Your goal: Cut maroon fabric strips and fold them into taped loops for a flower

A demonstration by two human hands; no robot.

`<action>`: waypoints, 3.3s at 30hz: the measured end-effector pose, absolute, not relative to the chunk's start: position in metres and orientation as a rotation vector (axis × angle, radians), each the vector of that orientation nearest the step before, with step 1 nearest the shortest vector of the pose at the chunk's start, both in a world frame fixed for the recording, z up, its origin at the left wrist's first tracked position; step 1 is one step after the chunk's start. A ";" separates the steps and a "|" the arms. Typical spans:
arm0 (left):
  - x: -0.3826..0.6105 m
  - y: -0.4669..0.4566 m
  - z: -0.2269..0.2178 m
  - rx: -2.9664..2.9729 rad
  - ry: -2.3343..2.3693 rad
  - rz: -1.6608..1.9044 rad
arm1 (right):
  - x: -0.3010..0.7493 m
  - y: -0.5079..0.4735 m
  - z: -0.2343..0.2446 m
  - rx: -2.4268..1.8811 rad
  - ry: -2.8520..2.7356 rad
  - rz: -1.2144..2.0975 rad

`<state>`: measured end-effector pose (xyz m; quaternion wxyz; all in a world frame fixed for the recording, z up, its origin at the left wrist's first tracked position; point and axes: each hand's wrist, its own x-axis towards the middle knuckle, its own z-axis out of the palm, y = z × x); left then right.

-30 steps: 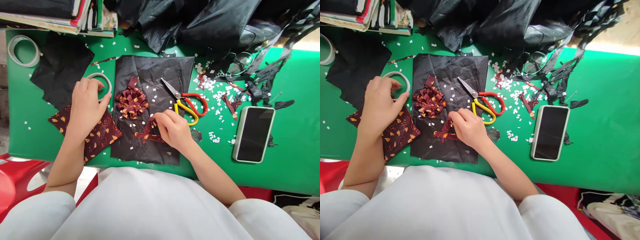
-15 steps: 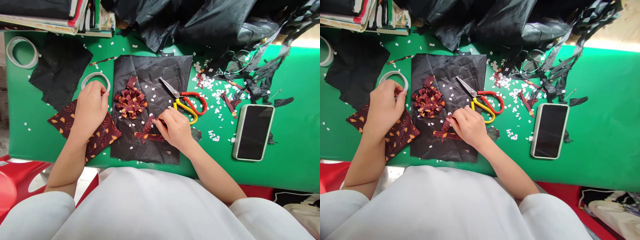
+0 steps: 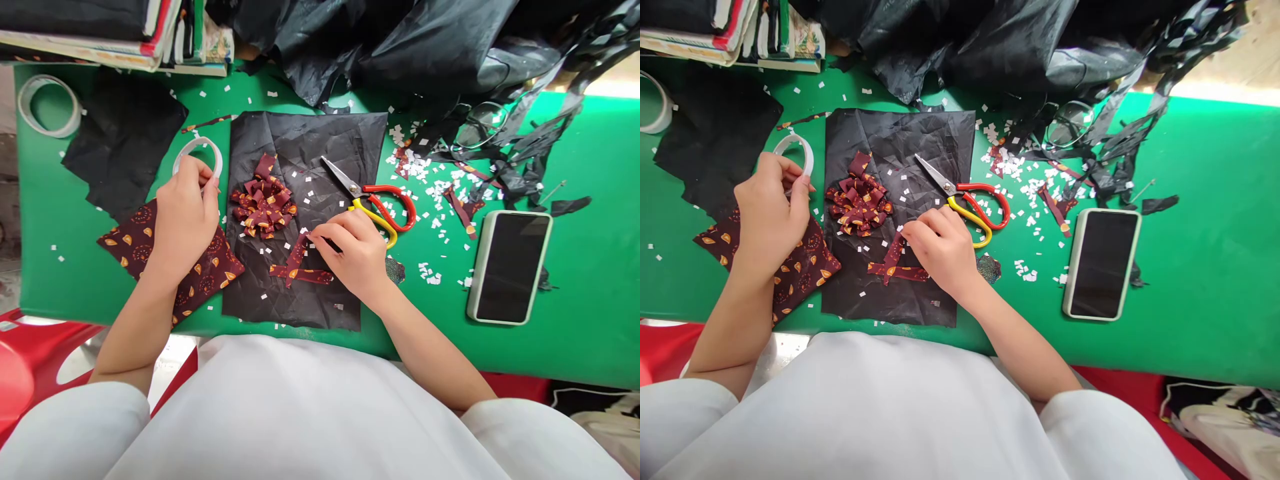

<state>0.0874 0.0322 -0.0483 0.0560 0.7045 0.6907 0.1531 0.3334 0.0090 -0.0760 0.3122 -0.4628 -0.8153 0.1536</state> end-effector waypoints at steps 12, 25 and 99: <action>0.095 0.026 -0.040 2.272 2.021 0.891 | 0.336 0.009 -0.078 -1.224 -2.153 0.326; 0.106 0.018 -0.046 2.300 1.573 1.382 | 0.334 0.008 -0.076 -1.266 -2.234 0.258; 0.122 0.008 -0.052 1.924 1.241 1.440 | 0.345 0.003 -0.070 -1.187 -2.137 0.150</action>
